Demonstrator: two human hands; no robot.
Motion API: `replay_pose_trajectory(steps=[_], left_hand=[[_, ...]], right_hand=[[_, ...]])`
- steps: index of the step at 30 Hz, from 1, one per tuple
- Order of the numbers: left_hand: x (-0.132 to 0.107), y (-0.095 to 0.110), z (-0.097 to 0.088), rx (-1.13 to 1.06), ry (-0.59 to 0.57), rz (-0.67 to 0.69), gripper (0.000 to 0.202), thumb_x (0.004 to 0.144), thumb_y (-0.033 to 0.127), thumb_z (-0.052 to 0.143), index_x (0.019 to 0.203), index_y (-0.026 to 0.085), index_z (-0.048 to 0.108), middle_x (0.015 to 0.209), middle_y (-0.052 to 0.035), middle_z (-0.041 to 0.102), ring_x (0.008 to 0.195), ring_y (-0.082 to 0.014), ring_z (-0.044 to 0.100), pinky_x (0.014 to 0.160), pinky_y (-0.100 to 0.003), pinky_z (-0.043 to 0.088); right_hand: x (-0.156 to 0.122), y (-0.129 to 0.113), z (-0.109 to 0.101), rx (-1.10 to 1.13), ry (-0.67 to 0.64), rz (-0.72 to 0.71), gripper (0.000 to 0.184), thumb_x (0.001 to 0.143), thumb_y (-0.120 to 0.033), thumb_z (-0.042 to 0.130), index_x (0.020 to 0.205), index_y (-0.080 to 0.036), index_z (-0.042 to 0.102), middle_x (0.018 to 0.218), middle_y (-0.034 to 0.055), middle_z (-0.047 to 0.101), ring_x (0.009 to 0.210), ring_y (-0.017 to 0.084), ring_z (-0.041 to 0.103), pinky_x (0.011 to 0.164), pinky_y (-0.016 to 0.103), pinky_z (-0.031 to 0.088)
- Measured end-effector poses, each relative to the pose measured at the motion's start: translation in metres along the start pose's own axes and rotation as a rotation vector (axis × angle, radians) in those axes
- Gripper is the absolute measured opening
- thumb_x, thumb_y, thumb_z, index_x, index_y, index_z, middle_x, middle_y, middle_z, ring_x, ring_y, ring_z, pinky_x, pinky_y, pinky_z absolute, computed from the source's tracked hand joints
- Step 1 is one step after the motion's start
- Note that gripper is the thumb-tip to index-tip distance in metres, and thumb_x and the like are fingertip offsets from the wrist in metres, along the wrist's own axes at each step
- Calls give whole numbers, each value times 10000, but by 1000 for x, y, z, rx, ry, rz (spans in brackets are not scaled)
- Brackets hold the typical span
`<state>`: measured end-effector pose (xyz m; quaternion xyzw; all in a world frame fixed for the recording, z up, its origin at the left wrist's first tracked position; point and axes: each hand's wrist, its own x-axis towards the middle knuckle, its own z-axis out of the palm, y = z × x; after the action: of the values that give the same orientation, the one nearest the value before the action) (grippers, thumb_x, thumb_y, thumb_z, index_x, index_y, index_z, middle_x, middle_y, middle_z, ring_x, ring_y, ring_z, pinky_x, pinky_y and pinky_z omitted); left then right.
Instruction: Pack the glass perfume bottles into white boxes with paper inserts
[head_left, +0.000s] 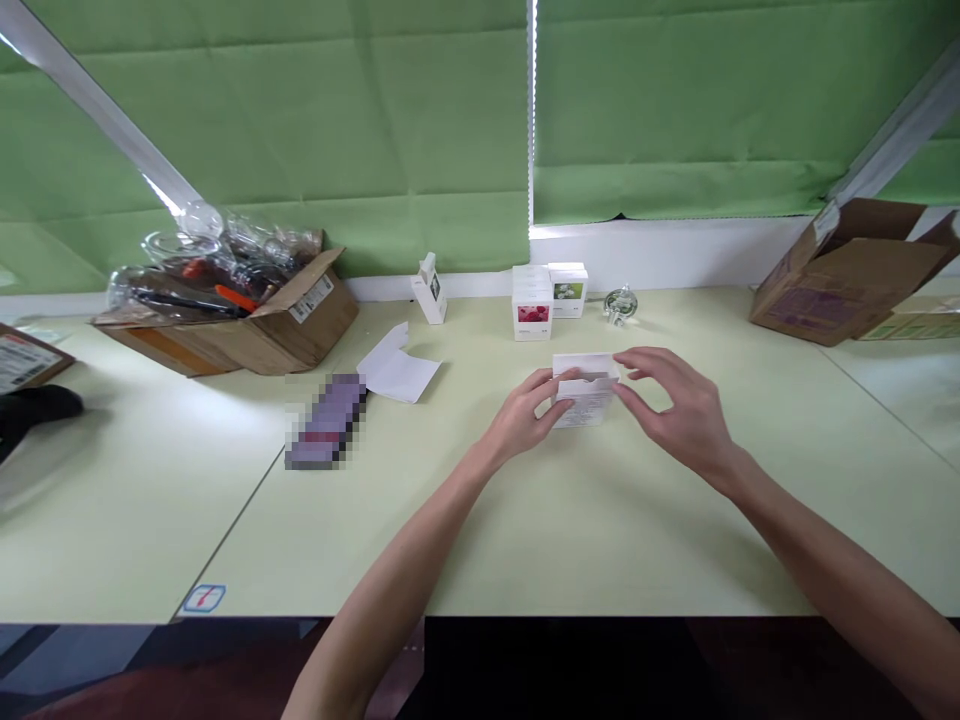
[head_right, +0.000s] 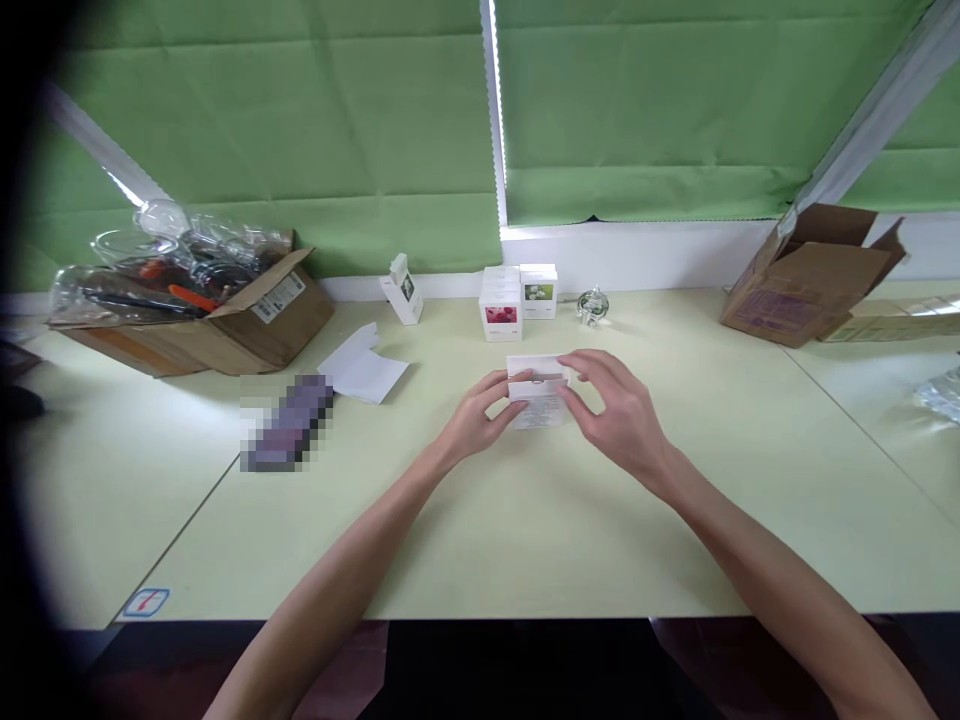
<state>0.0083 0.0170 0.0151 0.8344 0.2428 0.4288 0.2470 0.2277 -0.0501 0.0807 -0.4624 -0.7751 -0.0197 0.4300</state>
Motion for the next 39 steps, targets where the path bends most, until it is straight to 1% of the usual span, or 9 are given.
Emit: replay_pose_trajectory(steps=[4, 9, 17, 23, 26, 29, 31, 35, 39], left_hand=[[2, 4, 1, -51, 60, -67, 336, 985, 385, 582, 1263, 216, 665, 1239, -119, 686, 1121, -215, 656, 937, -362, 560], [4, 17, 3, -140, 139, -199, 319, 1012, 419, 519, 1091, 222, 756, 1190, -96, 719, 1120, -208, 669, 957, -350, 557], [5, 21, 6, -205, 234, -230, 315, 978, 464, 565, 1000, 211, 750, 1214, -97, 698, 1142, -215, 668, 911, -342, 593], [6, 19, 10, -279, 290, -301, 441, 959, 372, 612, 1348, 243, 449, 1153, -82, 717, 1012, -187, 725, 886, -350, 597], [9, 20, 11, -275, 268, -310, 423, 958, 283, 581, 1361, 249, 456, 1126, -68, 717, 987, -179, 724, 875, -341, 595], [12, 22, 12, -167, 260, -281, 177, 955, 232, 532, 1083, 211, 652, 1074, -60, 716, 991, -168, 701, 882, -321, 591], [12, 22, 10, -104, 259, -232, 187, 954, 216, 515, 1026, 208, 688, 1085, -65, 715, 1032, -173, 686, 887, -316, 590], [7, 18, 1, -36, 141, -128, 269, 968, 214, 500, 1144, 229, 704, 1244, -86, 691, 1169, -205, 656, 985, -368, 564], [2, 14, -7, 14, 39, -60, 327, 992, 293, 502, 1270, 240, 665, 1369, -96, 642, 1290, -249, 599, 1093, -446, 505]], right_hand=[[-9, 8, 6, 131, -107, 178, 302, 899, -363, 681, 1177, -244, 683, 1115, 80, 753, 826, 222, 719, 763, 422, 632], [-13, 9, 13, 236, -153, 300, 281, 923, -380, 628, 1158, -240, 689, 1104, 73, 753, 819, 205, 718, 727, 381, 627], [-13, 6, 18, 248, -21, 224, 239, 956, -379, 573, 1115, -254, 701, 1135, 91, 728, 821, 192, 676, 697, 367, 622], [-5, 12, 28, 215, 43, 401, 468, 911, -371, 592, 1357, -235, 561, 1195, 100, 674, 812, 188, 634, 632, 347, 620], [1, 14, 29, 261, -54, 406, 363, 909, -316, 557, 1249, -231, 650, 1162, 84, 708, 839, 192, 660, 656, 347, 627], [2, 15, 27, 286, -85, 345, 293, 918, -276, 524, 1130, -242, 724, 1110, 66, 748, 919, 210, 694, 715, 364, 632], [0, 16, 24, 310, -108, 300, 285, 925, -294, 543, 1122, -254, 745, 1134, 66, 755, 1005, 227, 701, 748, 372, 638], [-7, 17, 20, 371, -170, 254, 327, 897, -405, 653, 1186, -283, 747, 1243, 63, 736, 1125, 259, 688, 785, 390, 652], [-9, 18, 21, 347, -132, 278, 306, 954, -440, 583, 1131, -281, 775, 1193, 63, 758, 1114, 251, 701, 755, 370, 652]])
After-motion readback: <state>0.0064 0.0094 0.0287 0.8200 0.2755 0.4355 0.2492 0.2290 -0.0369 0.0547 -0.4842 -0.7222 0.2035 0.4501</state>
